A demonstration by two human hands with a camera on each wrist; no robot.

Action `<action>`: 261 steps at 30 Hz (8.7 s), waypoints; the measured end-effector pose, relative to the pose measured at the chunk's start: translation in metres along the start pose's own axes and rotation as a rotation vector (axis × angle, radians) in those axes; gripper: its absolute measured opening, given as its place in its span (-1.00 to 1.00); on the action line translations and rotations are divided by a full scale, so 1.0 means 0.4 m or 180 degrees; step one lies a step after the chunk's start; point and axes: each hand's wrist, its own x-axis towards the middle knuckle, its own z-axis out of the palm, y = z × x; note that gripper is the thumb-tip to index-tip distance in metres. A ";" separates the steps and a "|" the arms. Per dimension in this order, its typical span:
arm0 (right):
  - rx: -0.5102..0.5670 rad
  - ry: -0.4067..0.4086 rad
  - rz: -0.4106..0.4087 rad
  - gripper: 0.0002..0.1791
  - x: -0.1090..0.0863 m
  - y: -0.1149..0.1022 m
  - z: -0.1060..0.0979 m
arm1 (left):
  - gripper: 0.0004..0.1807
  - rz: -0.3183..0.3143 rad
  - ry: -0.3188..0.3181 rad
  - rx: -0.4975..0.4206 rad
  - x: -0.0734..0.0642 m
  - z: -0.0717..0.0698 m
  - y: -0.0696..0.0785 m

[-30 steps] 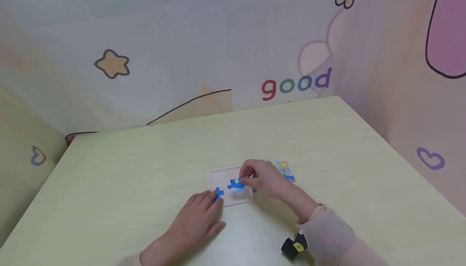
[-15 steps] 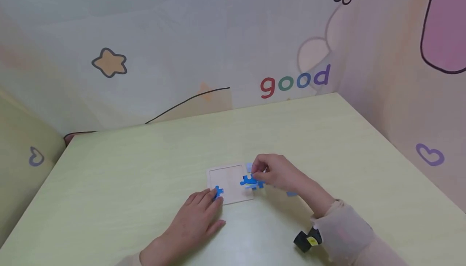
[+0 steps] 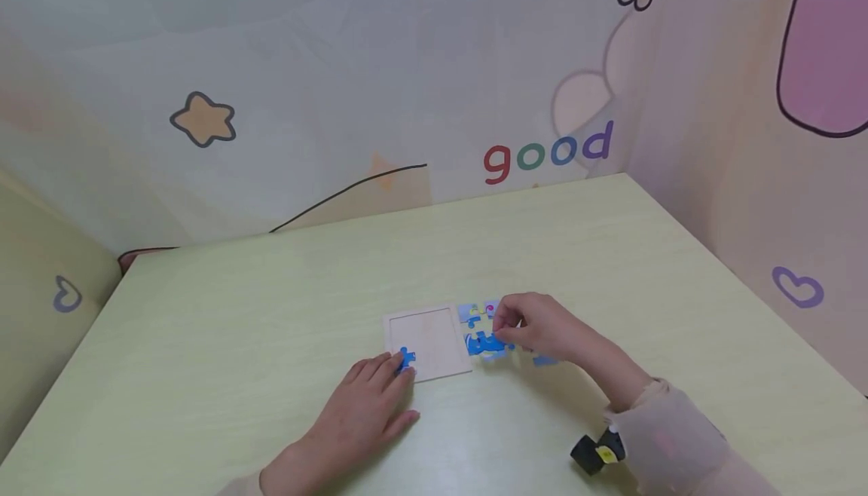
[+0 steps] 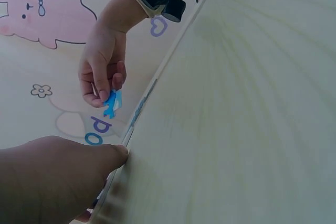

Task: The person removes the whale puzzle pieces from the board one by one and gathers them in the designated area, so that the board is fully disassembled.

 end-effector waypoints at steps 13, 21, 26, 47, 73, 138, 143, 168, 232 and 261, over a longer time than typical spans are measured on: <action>-0.0046 -0.0061 0.0191 -0.96 -0.023 0.048 0.013 | -0.43 -0.0017 0.0037 -0.0057 -0.004 0.001 0.001; -0.0281 -0.0050 0.0205 -0.93 -0.024 0.068 0.024 | -0.44 0.0014 0.0132 -0.0026 -0.003 0.003 -0.001; -0.0491 -0.0016 0.0191 -0.90 -0.023 0.065 0.030 | -0.42 -0.0007 0.0016 -0.0054 -0.004 -0.001 -0.002; -0.0527 0.0265 0.0167 -0.93 0.012 -0.009 0.005 | -0.47 -0.0077 -0.0040 -0.0237 0.003 -0.003 -0.005; -0.0185 0.0074 -0.0274 -0.92 0.103 -0.082 0.110 | -0.47 -0.0180 0.0287 0.0059 0.008 0.007 -0.058; 0.0163 0.0049 -0.0320 -0.90 0.142 -0.117 0.178 | -0.57 -0.0316 0.0665 -0.0172 0.013 0.032 -0.070; 0.0215 0.0054 -0.0352 -0.91 0.125 -0.116 0.147 | -0.59 -0.0317 0.0641 -0.0157 0.014 0.034 -0.069; 0.0001 -0.0106 -0.0287 -0.92 0.061 -0.070 0.050 | -0.61 -0.0292 0.0662 -0.0115 0.011 0.028 -0.070; -0.0261 -0.0183 -0.0158 -0.91 0.039 0.016 0.074 | -0.65 -0.0259 0.0772 -0.0187 0.009 0.037 -0.071; -0.0275 -0.0171 0.0019 -0.96 0.044 0.005 0.075 | -0.62 -0.0255 0.0694 -0.0181 0.009 0.037 -0.077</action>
